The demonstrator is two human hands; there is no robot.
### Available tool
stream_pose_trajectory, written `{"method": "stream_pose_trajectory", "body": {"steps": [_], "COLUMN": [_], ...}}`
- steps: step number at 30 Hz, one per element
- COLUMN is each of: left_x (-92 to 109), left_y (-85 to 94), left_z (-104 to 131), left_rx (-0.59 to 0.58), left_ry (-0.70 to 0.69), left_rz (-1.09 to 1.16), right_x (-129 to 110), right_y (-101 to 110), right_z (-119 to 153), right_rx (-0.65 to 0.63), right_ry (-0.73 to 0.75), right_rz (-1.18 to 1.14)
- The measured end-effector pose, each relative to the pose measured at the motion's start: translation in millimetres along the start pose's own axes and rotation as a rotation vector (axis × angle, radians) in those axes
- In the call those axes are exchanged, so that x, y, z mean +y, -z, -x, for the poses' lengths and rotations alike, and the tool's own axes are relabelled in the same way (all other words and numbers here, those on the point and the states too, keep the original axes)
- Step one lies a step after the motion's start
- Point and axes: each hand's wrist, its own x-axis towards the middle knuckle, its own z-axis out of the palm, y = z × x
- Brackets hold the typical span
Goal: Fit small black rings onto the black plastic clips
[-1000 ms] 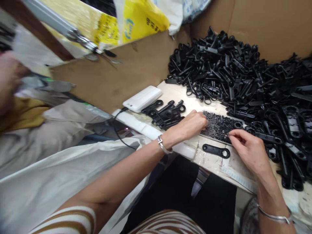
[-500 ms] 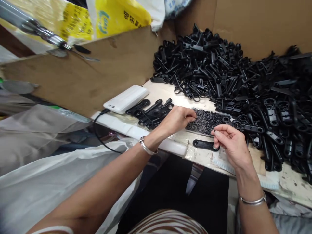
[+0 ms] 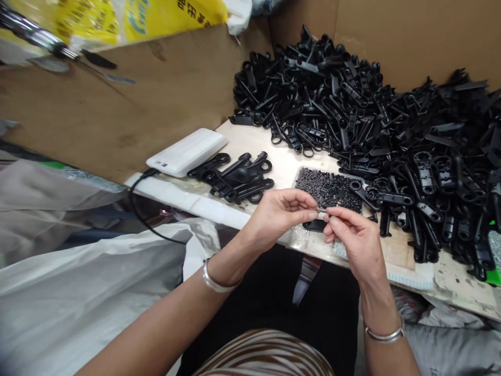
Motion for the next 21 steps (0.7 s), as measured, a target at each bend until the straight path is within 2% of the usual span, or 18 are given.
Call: {"method": "stream_pose_trajectory", "body": {"steps": [4,8,14,21], "left_x": [-2.6,-3.0,-3.8,-3.6], "left_y": [-5.1,-8.8,-11.3,-14.0], "left_z": [5.7,9.5,14.1,16.4], "left_rx": [-0.001,-0.002,-0.01,-0.047], "left_ry": [0.018,0.045,0.083,0.101], "left_rz": [0.039,0.099,0.173,0.196], "right_x": [1.3,3.5,8.3,9.4], "right_y": [2.7,-1.2,-6.3,-7.0], "right_z": [10.1,12.3,9.4,9.2], "right_rx": [0.078,0.118,0.056,0.04], "right_ry": [0.034,0.085,-0.001,-0.035], "right_rz": [0.092,0.066,-0.166,-0.177]}}
